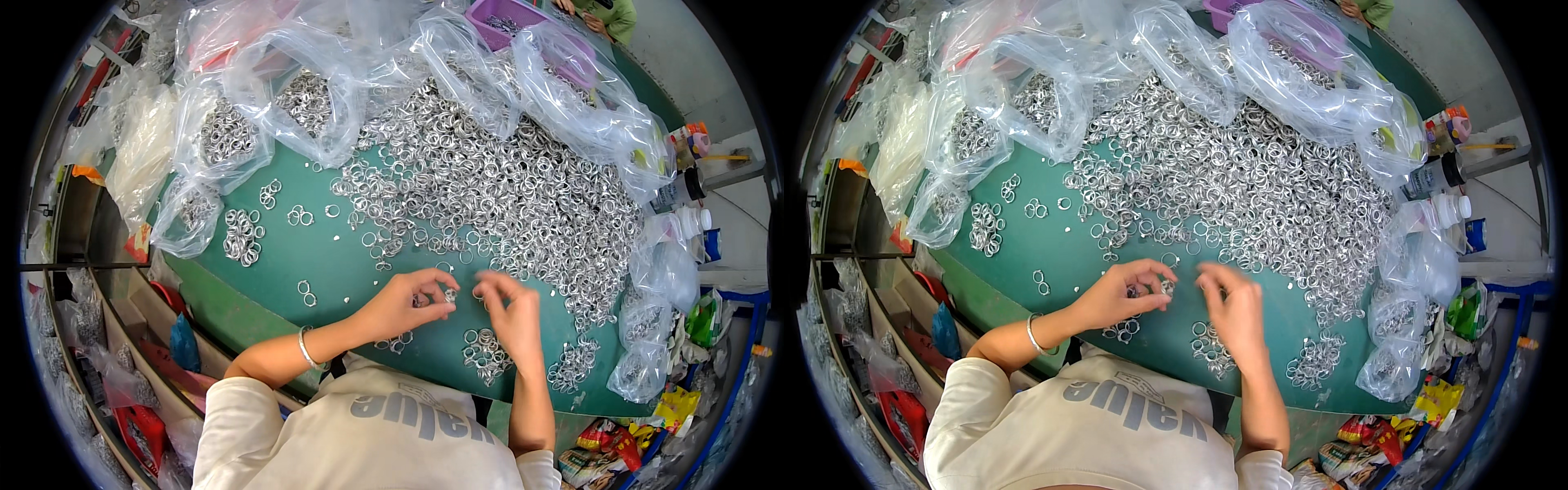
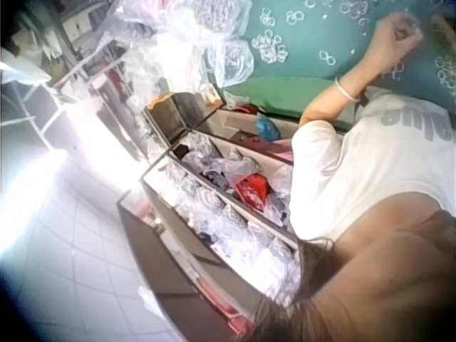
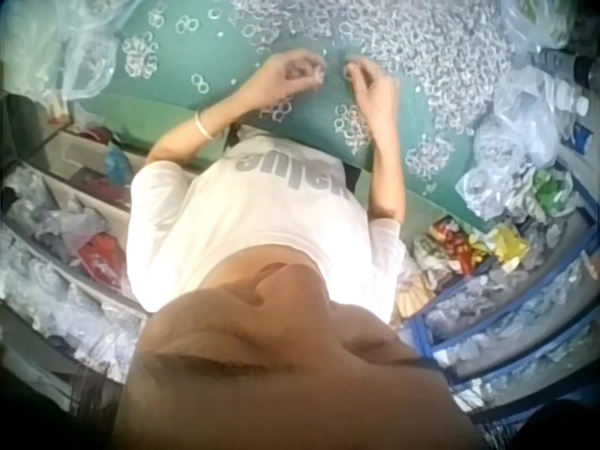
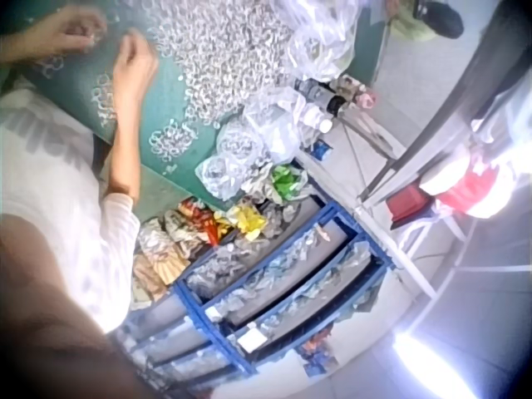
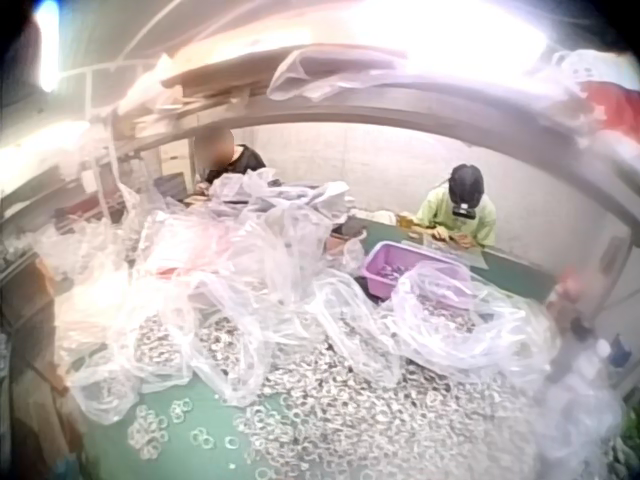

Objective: The person sorts small metal rings by hand on a green work table, picking them up individually and moving them into different piles or bags, and occasionally reaches for new bags of components on a shelf.

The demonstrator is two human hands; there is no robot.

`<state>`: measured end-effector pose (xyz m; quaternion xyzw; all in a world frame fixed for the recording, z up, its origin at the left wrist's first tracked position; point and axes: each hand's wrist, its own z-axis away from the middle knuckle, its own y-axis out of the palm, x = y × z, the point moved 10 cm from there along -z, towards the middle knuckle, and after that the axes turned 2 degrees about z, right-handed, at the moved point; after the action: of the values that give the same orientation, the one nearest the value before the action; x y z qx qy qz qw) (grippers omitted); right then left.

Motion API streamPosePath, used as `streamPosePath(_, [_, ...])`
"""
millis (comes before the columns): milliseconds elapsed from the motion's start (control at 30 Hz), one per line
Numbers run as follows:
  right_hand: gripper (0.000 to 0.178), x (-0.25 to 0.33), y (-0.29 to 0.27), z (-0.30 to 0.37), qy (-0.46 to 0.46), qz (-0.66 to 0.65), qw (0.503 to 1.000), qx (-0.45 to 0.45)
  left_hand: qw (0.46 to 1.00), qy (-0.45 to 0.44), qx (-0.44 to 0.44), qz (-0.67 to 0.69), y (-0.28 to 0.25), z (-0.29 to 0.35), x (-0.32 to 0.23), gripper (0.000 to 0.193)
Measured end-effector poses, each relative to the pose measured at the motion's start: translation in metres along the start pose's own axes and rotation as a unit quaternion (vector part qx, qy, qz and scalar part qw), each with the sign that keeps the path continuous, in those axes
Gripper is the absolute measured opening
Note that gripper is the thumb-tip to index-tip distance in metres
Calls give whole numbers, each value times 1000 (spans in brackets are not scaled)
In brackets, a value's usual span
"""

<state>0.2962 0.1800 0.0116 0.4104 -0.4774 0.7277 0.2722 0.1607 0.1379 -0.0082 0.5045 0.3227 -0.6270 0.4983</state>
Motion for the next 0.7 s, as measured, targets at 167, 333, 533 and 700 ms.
streamPosePath(167, [26,30,-5,-29,-188,187,955,-135,1000,-12,-20,-7,-4,3,12,22])
streamPosePath(333, [46,37,8,-32,-180,224,953,-99,996,18,-68,-56,-19,8,1,25])
streamPosePath(533, [55,24,7,-30,-160,253,947,-113,937,59,-313,145,-134,7,-35,31])
streamPosePath(700, [57,18,5,-29,-154,254,949,-111,858,165,-404,272,-180,-7,-53,64])
